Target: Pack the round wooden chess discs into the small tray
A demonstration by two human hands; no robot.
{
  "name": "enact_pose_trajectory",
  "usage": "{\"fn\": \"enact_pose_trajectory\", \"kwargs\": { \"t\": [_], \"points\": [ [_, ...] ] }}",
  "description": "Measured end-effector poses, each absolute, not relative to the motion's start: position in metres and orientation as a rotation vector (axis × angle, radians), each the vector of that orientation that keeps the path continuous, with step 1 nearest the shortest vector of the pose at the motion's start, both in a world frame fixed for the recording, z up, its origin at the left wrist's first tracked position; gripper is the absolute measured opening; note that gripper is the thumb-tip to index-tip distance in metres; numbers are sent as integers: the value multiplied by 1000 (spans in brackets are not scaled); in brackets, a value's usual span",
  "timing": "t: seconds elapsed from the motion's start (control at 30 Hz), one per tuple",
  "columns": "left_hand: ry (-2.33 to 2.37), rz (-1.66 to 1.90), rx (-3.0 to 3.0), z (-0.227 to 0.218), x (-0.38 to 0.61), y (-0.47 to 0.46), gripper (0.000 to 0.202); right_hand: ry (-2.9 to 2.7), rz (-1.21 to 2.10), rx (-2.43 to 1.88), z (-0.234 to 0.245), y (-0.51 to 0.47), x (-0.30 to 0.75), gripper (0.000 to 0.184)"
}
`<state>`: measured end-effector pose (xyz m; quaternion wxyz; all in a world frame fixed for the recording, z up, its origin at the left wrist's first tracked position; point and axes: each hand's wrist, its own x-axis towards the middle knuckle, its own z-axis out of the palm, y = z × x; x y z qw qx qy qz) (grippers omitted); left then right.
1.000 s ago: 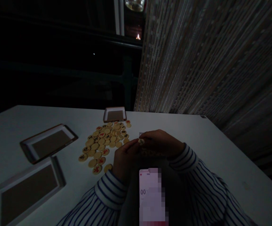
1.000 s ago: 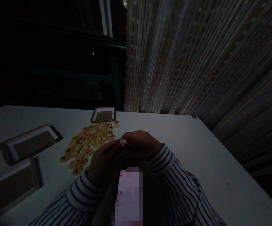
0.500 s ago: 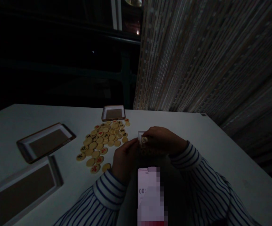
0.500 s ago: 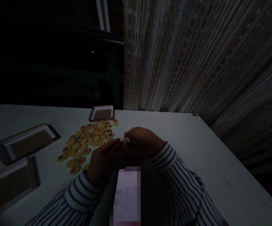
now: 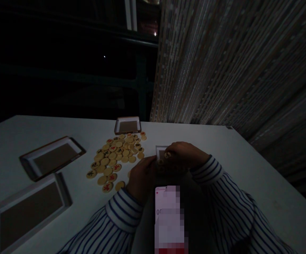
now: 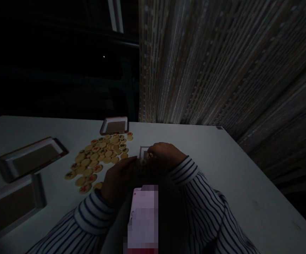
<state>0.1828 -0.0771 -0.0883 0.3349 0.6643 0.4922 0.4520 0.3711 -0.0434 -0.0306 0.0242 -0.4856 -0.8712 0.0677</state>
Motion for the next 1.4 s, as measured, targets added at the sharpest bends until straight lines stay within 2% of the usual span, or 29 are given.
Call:
{"fn": "enact_pose_trajectory", "kwargs": {
  "t": [0.43,1.4],
  "points": [
    [1235,1061,2210,-94,182,-77,23,-2754,269,-1745,-31,-45,365,32],
    [1192,1038,2250,-103,184,-75,25,-2829,286,-1730,-37,-42,363,27]
  ]
}}
